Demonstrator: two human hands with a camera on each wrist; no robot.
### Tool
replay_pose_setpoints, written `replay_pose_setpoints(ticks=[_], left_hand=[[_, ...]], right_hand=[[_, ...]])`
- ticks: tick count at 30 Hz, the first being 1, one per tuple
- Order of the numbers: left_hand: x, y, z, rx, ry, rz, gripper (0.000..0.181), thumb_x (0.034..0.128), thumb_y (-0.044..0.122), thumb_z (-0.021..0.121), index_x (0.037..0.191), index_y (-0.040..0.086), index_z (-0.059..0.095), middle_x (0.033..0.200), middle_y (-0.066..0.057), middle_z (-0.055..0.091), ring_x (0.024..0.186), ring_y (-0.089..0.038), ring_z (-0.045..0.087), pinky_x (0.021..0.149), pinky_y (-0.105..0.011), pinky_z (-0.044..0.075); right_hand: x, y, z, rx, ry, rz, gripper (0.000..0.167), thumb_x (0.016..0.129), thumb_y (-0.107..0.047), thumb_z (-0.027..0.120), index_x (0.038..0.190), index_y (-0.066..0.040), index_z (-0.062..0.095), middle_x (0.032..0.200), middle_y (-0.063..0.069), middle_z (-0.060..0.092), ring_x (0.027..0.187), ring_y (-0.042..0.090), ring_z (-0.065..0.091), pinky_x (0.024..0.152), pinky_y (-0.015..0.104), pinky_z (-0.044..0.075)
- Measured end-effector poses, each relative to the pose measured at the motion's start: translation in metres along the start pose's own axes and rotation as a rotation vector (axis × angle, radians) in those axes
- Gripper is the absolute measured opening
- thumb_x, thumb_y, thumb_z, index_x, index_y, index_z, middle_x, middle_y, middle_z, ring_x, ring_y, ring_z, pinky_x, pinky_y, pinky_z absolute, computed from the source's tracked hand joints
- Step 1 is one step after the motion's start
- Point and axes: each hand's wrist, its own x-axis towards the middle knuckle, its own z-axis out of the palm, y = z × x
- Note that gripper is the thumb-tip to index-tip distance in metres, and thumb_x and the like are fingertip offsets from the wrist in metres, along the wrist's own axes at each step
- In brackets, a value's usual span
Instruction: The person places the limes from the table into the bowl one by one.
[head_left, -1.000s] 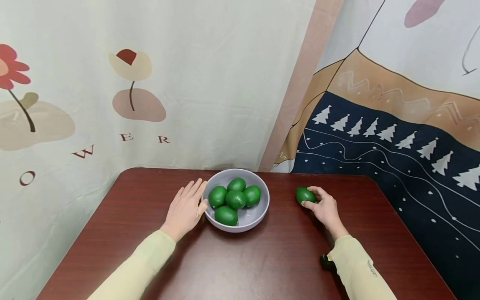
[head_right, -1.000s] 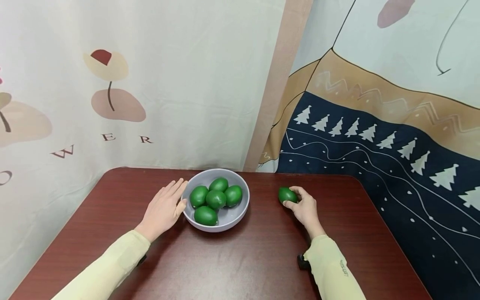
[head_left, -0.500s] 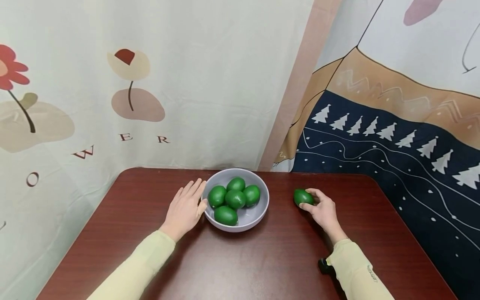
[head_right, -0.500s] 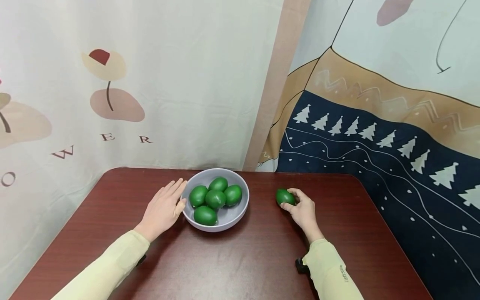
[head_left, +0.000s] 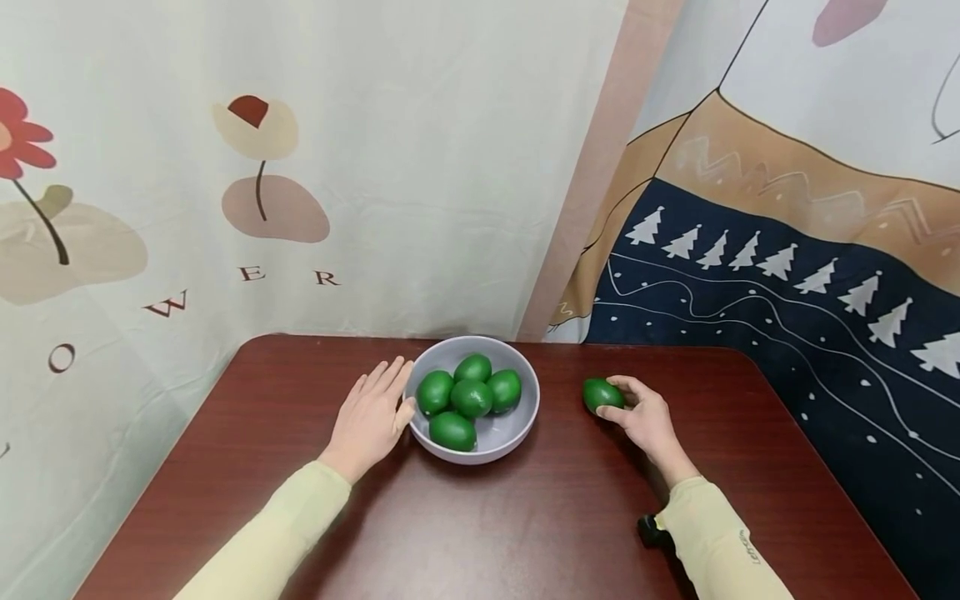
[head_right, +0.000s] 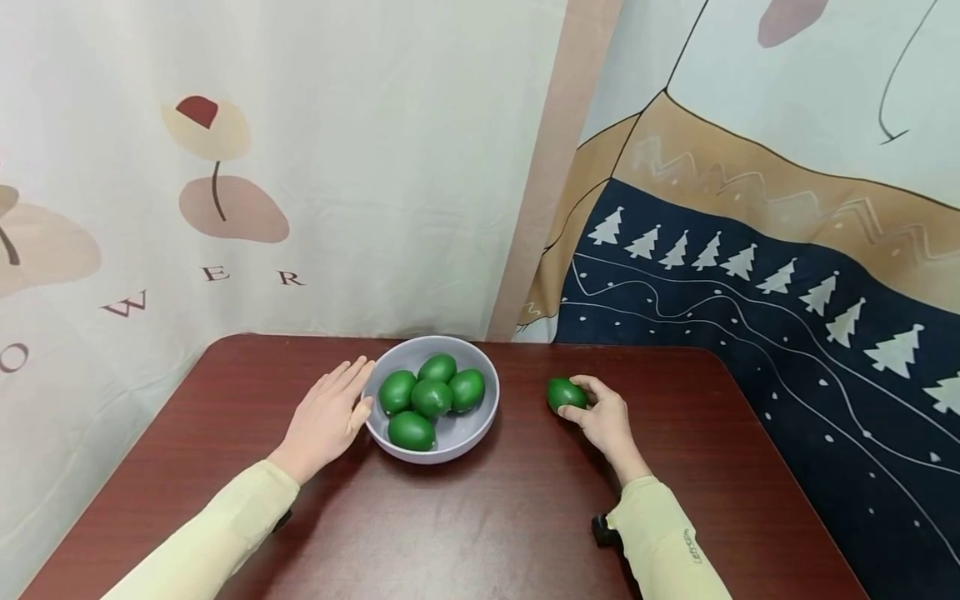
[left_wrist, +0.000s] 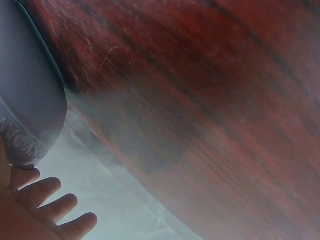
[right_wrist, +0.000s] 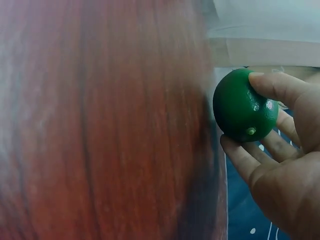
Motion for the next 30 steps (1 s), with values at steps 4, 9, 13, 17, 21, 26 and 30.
replay_pose_setpoints(ticks=[4, 9, 13, 17, 21, 26, 30], left_hand=[[0.0, 0.0, 0.0, 0.0, -0.001, -0.002, 0.061, 0.1035, 0.032, 0.05, 0.157, 0.005, 0.043, 0.162, -0.016, 0.041, 0.151, -0.039, 0.035, 0.123, -0.058, 0.026], [0.0, -0.001, 0.001, 0.001, 0.0, -0.001, 0.061, 0.1034, 0.032, 0.05, 0.157, 0.005, 0.043, 0.162, -0.016, 0.041, 0.151, -0.039, 0.036, 0.123, -0.058, 0.027], [0.0, -0.001, 0.001, 0.002, -0.001, 0.001, 0.061, 0.1034, 0.032, 0.05, 0.157, 0.005, 0.043, 0.162, -0.016, 0.041, 0.151, -0.039, 0.036, 0.123, -0.059, 0.027], [0.0, 0.0, 0.0, 0.001, -0.001, 0.0, 0.061, 0.1034, 0.032, 0.05, 0.157, 0.005, 0.043, 0.162, -0.017, 0.042, 0.151, -0.04, 0.036, 0.123, -0.059, 0.028], [0.0, 0.0, -0.001, -0.003, -0.006, -0.003, 0.061, 0.1035, 0.032, 0.05, 0.157, 0.005, 0.043, 0.162, -0.017, 0.041, 0.15, -0.04, 0.036, 0.123, -0.059, 0.027], [0.0, 0.0, -0.001, -0.005, -0.014, -0.008, 0.061, 0.1037, 0.032, 0.049, 0.158, 0.005, 0.042, 0.163, -0.016, 0.04, 0.151, -0.04, 0.035, 0.123, -0.058, 0.026], [0.0, 0.0, -0.001, -0.002, -0.01, -0.007, 0.061, 0.1036, 0.032, 0.05, 0.158, 0.005, 0.042, 0.162, -0.016, 0.041, 0.151, -0.039, 0.035, 0.123, -0.058, 0.026]], right_hand=[[0.0, -0.003, 0.0, 0.027, -0.032, -0.022, 0.053, 0.086, -0.008, 0.081, 0.135, -0.005, 0.063, 0.134, 0.022, 0.065, 0.111, 0.037, 0.066, 0.081, 0.023, 0.055], [-0.001, -0.008, 0.0, 0.049, -0.056, -0.052, 0.053, 0.086, -0.008, 0.081, 0.136, -0.006, 0.062, 0.133, 0.021, 0.065, 0.111, 0.036, 0.067, 0.081, 0.017, 0.054], [-0.001, -0.011, 0.0, 0.041, -0.067, -0.07, 0.053, 0.087, -0.01, 0.081, 0.137, -0.006, 0.062, 0.133, 0.022, 0.066, 0.111, 0.036, 0.068, 0.084, 0.017, 0.054], [-0.001, -0.016, -0.001, 0.044, -0.073, -0.083, 0.053, 0.087, -0.011, 0.082, 0.137, -0.007, 0.062, 0.134, 0.022, 0.065, 0.113, 0.036, 0.068, 0.086, 0.018, 0.054], [-0.001, -0.02, -0.002, 0.06, -0.072, -0.084, 0.053, 0.087, -0.01, 0.082, 0.137, -0.007, 0.062, 0.134, 0.022, 0.065, 0.114, 0.036, 0.067, 0.086, 0.014, 0.052], [-0.002, -0.024, -0.004, 0.092, -0.078, -0.099, 0.054, 0.087, -0.009, 0.082, 0.137, -0.006, 0.062, 0.135, 0.022, 0.065, 0.119, 0.036, 0.065, 0.086, 0.009, 0.049], [-0.002, -0.027, -0.004, 0.128, -0.094, -0.112, 0.054, 0.088, -0.009, 0.081, 0.137, -0.005, 0.061, 0.135, 0.022, 0.064, 0.119, 0.037, 0.065, 0.086, 0.009, 0.05]])
